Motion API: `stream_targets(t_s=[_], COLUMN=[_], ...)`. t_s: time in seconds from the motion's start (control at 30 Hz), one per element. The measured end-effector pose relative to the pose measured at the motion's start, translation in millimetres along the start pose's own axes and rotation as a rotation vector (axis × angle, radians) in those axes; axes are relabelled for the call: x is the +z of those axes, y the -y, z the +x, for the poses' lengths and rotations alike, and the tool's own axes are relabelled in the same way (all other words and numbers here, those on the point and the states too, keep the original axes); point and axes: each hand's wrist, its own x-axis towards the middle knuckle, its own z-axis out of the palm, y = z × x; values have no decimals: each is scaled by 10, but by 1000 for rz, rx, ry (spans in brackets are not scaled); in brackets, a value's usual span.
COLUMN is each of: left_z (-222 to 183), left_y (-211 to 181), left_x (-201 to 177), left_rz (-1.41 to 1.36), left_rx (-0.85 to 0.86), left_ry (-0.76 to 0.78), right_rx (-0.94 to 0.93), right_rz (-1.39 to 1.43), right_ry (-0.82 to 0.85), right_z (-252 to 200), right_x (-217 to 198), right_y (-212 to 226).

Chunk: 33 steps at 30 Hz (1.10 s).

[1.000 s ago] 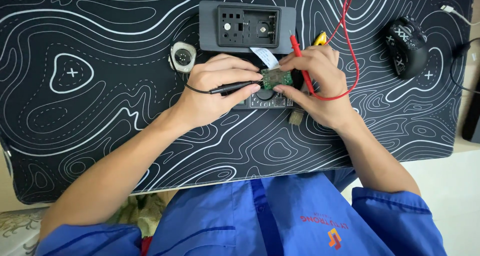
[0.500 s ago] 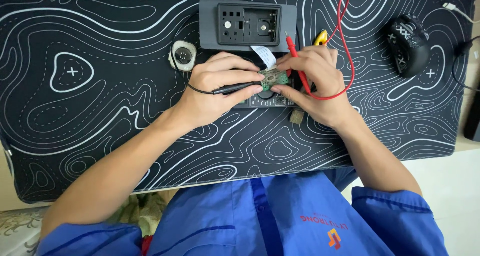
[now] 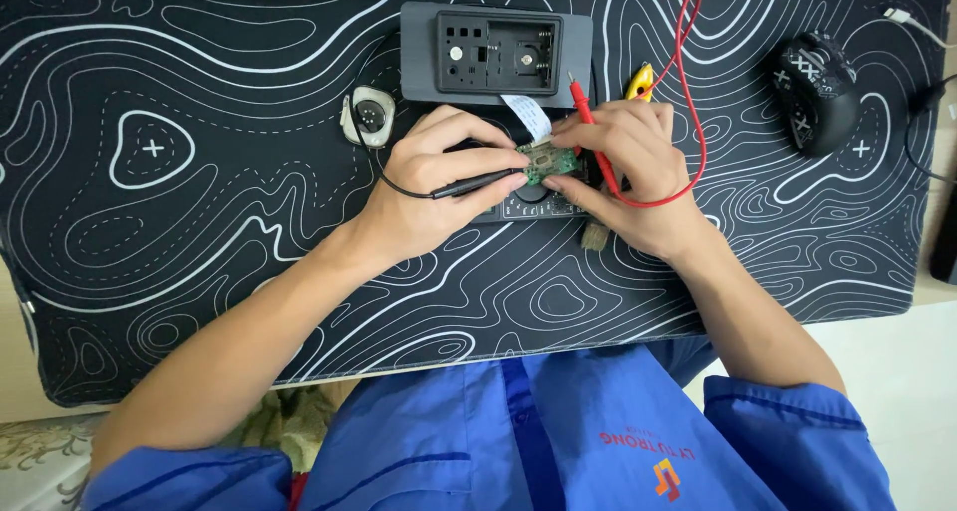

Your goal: Testing a circuit board using multimeter probes to check for electrical signals or continuity

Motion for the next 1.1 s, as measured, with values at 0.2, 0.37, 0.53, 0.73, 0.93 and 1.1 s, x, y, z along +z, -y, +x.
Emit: stream_targets(t_s=[0.2,0.37,0.53,0.73,0.93,1.1], left_z=[-8,21,23,58,26,20], left_y=[19,-12,-14,-108,-79,-97], left_x=[27,10,6,-50,-45,-58], left_rz=[8,12,32,38,52,53], left_rx=[10,45,43,53,32,48], left_ry=[-20,-1,0,44,54,66], right_rx=[5,18,-21,600,565,348], right_rz=[-2,-3,-9,262,-464,-657], right_ry=[-6,-26,-22,238,-192,-75], right_z=[-18,14,-72,-619,-1358,-1108], right_x=[10,3,-106,-995,-1613,-1516], right_y=[-14,68,99,43,-195,-598])
